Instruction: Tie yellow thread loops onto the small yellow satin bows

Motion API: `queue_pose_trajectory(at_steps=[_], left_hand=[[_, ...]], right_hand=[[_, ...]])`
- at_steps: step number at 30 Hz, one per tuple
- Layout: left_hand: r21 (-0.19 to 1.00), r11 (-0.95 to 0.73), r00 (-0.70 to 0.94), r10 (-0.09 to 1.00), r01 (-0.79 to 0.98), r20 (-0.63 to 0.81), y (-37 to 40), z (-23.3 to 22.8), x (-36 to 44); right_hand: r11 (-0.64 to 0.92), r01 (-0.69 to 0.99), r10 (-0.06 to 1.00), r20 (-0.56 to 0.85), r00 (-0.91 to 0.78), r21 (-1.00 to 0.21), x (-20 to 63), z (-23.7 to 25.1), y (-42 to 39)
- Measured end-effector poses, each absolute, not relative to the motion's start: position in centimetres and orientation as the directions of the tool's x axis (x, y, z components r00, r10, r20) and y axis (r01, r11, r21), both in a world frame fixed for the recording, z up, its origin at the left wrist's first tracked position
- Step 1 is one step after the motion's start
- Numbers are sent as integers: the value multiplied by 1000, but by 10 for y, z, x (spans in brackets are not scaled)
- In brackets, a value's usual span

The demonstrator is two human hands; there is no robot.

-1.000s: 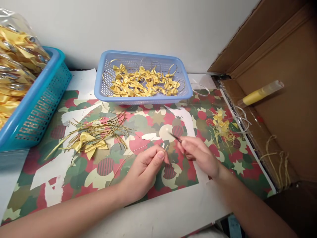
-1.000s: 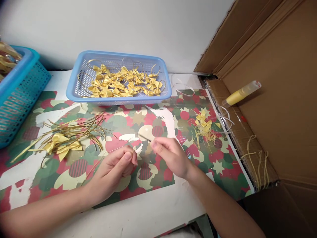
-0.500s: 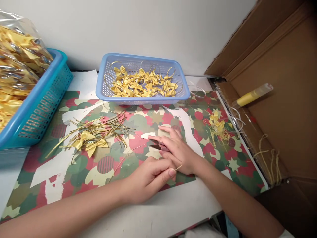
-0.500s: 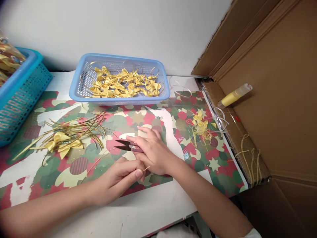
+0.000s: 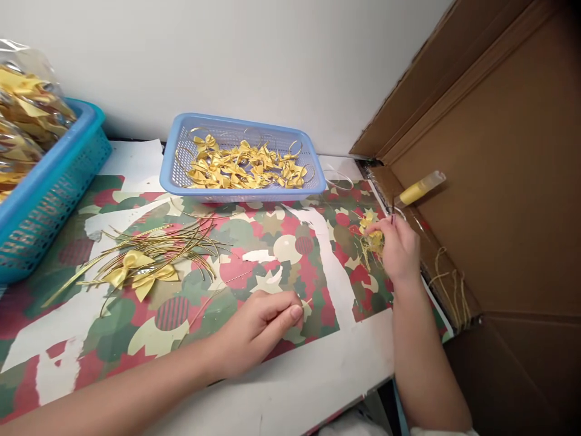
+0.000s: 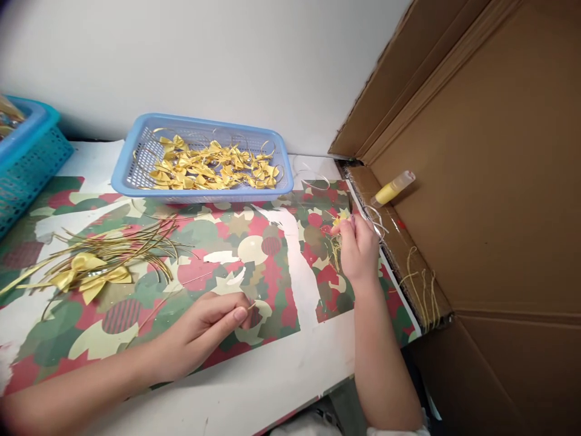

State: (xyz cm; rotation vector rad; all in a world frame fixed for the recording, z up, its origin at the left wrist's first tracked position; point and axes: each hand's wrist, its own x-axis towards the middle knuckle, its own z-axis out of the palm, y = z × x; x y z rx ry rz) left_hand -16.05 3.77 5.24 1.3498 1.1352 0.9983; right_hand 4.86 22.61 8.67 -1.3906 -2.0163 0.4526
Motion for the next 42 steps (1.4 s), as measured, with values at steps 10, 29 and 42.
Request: queue_pose_trajectory(at_steps=[10,29,42], left_hand=[[993,86,171,980,78,-98,40,55,-162],[928,275,80,961,-250,-263,43,53,-161],[923,256,104,966,-289,-235,46,58,-160]], right_hand=[[-457,96,579,-378,-722,-884,0,64,189],[487,780,868,119,-482,-393,-4,42,191],[608,141,529,266,-806,-782,-5,71,167]])
